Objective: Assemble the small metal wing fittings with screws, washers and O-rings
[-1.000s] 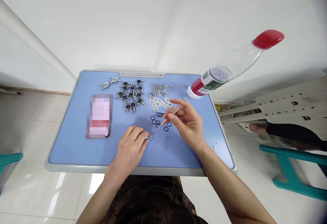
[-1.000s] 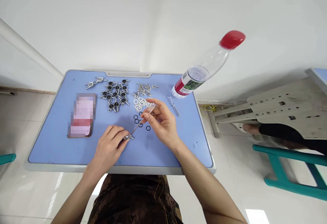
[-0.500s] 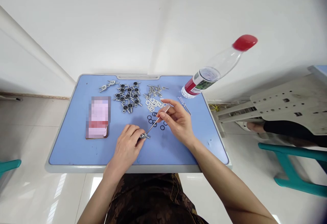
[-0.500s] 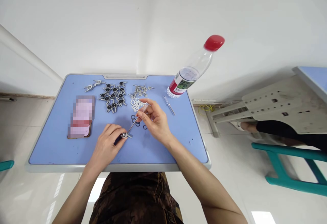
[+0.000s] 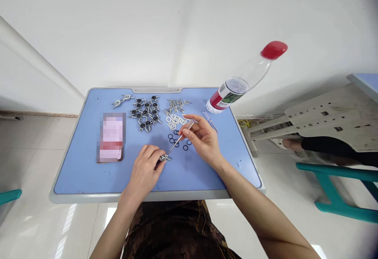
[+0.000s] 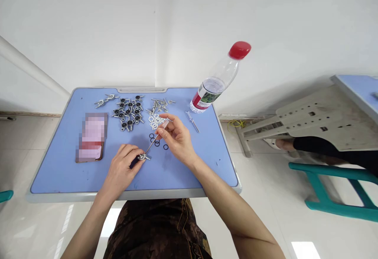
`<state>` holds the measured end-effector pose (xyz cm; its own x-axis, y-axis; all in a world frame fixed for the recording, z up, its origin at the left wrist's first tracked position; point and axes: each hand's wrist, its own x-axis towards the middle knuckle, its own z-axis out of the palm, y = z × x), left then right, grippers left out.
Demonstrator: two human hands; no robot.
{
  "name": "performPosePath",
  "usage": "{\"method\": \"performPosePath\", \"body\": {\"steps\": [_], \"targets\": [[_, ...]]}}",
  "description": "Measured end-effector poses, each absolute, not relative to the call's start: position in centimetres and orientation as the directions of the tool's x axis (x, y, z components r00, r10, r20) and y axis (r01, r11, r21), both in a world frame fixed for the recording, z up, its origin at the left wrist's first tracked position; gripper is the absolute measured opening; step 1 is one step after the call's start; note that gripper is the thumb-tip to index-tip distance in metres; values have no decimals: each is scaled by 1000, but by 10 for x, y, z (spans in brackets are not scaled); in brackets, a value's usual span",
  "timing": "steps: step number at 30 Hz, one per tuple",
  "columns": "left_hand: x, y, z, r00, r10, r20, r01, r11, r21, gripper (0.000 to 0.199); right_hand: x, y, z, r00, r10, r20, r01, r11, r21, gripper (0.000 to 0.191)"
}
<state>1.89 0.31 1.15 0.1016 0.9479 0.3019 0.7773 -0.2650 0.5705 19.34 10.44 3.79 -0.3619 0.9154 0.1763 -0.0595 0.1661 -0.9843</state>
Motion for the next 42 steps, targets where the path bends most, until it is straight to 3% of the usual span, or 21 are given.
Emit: {"method": "performPosePath", "body": {"steps": [16, 24, 32, 42], "targets": [[19, 3, 12, 103, 948, 302, 786, -264, 559, 11, 194, 102, 35, -389, 891, 233, -24, 243, -970, 33], [20, 3, 11, 97, 952, 291, 783, -253, 568, 9, 196, 102, 35, -429, 844, 323, 23, 367, -930, 32], [20, 4, 10, 92, 950, 297, 778, -255, 574, 8, 195, 102, 45, -613, 627, 481, -22, 595, -804, 39], [18, 3, 7, 123, 946, 299, 767, -282, 576, 11, 189, 102, 52, -638, 483, 601, 39, 799, -601, 36]]}}
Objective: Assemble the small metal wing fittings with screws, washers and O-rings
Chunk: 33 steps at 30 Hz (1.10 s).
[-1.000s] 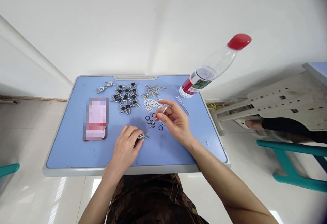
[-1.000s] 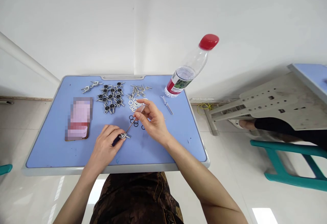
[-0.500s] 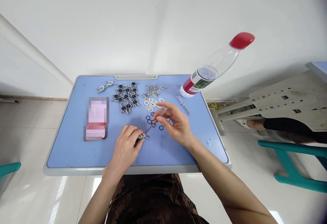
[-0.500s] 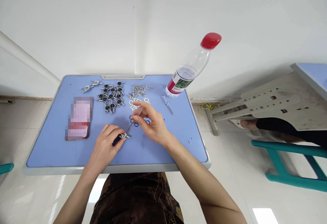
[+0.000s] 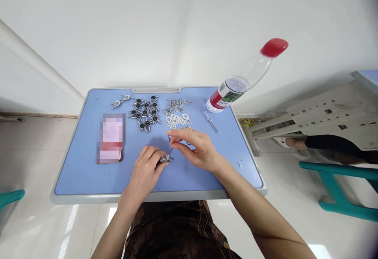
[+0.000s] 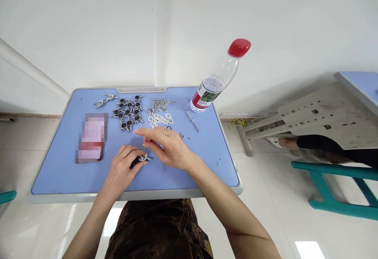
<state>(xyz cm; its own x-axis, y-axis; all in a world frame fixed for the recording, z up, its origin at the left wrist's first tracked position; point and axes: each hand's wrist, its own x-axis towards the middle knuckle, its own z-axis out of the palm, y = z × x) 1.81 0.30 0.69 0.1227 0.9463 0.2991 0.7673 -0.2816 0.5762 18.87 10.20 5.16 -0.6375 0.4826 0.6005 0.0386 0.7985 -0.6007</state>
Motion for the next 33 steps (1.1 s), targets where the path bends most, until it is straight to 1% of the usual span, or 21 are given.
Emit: {"method": "performPosePath", "body": {"steps": [3, 10, 13, 17, 19, 22, 25, 29, 31, 33], "targets": [[18, 3, 7, 128, 946, 297, 765, -285, 578, 13, 189, 101, 53, -647, 483, 590, 33, 791, -611, 37], [18, 4, 7, 121, 942, 313, 756, -292, 585, 11, 193, 101, 59, -687, 478, 547, -77, 700, -710, 40], [19, 4, 7, 122, 943, 310, 756, -290, 587, 11, 191, 99, 61, -668, 457, 587, -92, 732, -675, 37], [19, 4, 7, 116, 943, 311, 759, -286, 585, 11, 185, 96, 64, -654, 391, 648, -87, 811, -578, 23], [19, 4, 7, 117, 947, 299, 760, -279, 586, 10, 183, 94, 64, -642, 375, 669, -64, 843, -534, 18], [18, 6, 7, 130, 955, 267, 765, -268, 586, 8, 183, 93, 62, -625, 376, 685, -1, 876, -482, 16], [18, 7, 7, 138, 963, 232, 766, -252, 591, 6, 184, 93, 61, -632, 399, 664, 34, 871, -491, 22], [18, 8, 8, 132, 962, 237, 751, -253, 610, 4, 185, 94, 59, -635, 418, 650, -25, 829, -558, 33], [18, 8, 8, 128, 963, 239, 750, -251, 612, 4, 183, 95, 57, -591, 432, 681, -27, 833, -552, 31], [18, 8, 8, 120, 964, 235, 752, -243, 612, 4, 181, 96, 55, -541, 440, 717, 24, 860, -509, 25]]}}
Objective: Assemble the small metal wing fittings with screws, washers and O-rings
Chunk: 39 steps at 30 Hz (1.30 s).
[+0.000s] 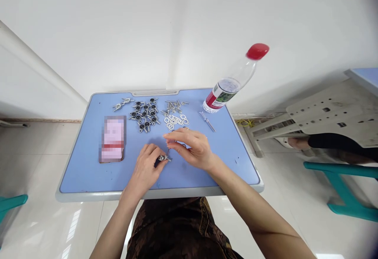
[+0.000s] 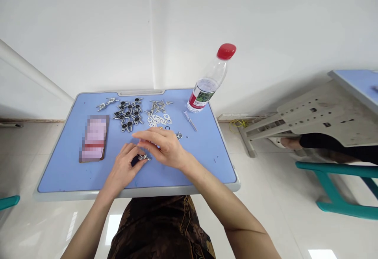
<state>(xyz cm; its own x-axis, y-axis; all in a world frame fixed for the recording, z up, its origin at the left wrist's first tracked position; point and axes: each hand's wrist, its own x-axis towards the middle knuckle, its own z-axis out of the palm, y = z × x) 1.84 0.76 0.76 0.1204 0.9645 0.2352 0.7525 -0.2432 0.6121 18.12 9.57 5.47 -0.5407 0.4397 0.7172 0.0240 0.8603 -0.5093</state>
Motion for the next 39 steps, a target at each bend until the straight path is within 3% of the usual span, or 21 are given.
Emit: {"method": "performPosePath", "body": {"steps": [5, 11, 19, 24, 30, 32, 36, 39], "targets": [[18, 7, 7, 115, 960, 254, 756, -250, 605, 5, 180, 96, 51, -494, 386, 779, 116, 917, -381, 17], [17, 8, 5, 128, 957, 261, 743, -267, 614, 7, 182, 91, 60, -658, 380, 650, -70, 829, -556, 35], [16, 8, 4, 130, 954, 271, 755, -272, 597, 10, 178, 90, 58, -601, 349, 719, -3, 898, -439, 16], [17, 8, 4, 134, 951, 280, 742, -283, 607, 9, 182, 91, 58, -643, 394, 657, -53, 833, -551, 31], [16, 8, 4, 127, 950, 284, 750, -279, 600, 9, 180, 94, 49, -466, 444, 765, 155, 893, -423, 11], [16, 8, 4, 123, 952, 281, 745, -275, 608, 9, 180, 95, 47, -486, 433, 759, 159, 898, -410, 18], [16, 9, 3, 122, 949, 290, 736, -282, 615, 8, 181, 95, 51, -639, 407, 653, -2, 848, -530, 42], [16, 9, 2, 128, 943, 308, 746, -296, 597, 8, 180, 94, 52, -670, 402, 624, 0, 841, -542, 41]]}}
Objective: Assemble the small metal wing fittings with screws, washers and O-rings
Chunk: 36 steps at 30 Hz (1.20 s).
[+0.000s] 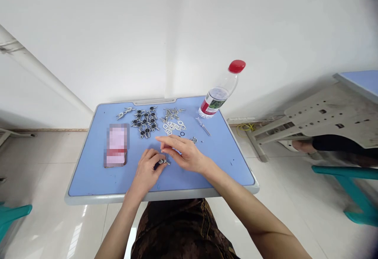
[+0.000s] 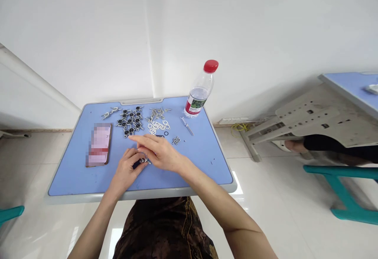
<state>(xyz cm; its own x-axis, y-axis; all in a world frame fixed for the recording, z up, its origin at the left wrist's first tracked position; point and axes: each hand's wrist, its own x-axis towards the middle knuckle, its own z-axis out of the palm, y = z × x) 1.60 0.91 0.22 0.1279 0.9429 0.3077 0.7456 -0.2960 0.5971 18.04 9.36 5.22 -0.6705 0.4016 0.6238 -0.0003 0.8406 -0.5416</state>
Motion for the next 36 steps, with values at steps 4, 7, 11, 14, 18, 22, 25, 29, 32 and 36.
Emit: {"method": "performPosePath", "body": {"steps": [4, 7, 11, 14, 18, 22, 25, 29, 32, 36], "targets": [[15, 9, 2, 141, 944, 297, 750, -297, 590, 10, 177, 92, 48, -667, 408, 623, 104, 879, -464, 27], [14, 9, 3, 156, 945, 288, 750, -303, 589, 10, 175, 93, 46, -645, 418, 639, 169, 895, -414, 22], [15, 9, 4, 161, 948, 276, 763, -296, 575, 9, 181, 97, 53, -678, 407, 612, 102, 877, -470, 30], [16, 10, 6, 153, 951, 268, 751, -288, 593, 7, 186, 99, 62, -707, 393, 588, 16, 840, -542, 36], [17, 10, 9, 140, 957, 256, 725, -275, 631, 5, 188, 98, 67, -693, 401, 599, -70, 790, -609, 35], [17, 10, 10, 125, 966, 227, 727, -245, 641, 5, 185, 94, 66, -666, 419, 617, -56, 798, -601, 31], [17, 10, 9, 113, 968, 224, 714, -236, 660, 4, 181, 93, 65, -631, 430, 646, -20, 823, -567, 20], [18, 10, 8, 107, 969, 221, 699, -231, 676, 5, 177, 94, 58, -586, 443, 679, 51, 856, -514, 8], [18, 10, 6, 106, 970, 218, 693, -230, 683, 5, 177, 95, 53, -605, 418, 677, 95, 883, -460, 13], [19, 10, 4, 107, 965, 238, 682, -246, 689, 8, 180, 92, 58, -681, 380, 625, -7, 851, -524, 32]]}}
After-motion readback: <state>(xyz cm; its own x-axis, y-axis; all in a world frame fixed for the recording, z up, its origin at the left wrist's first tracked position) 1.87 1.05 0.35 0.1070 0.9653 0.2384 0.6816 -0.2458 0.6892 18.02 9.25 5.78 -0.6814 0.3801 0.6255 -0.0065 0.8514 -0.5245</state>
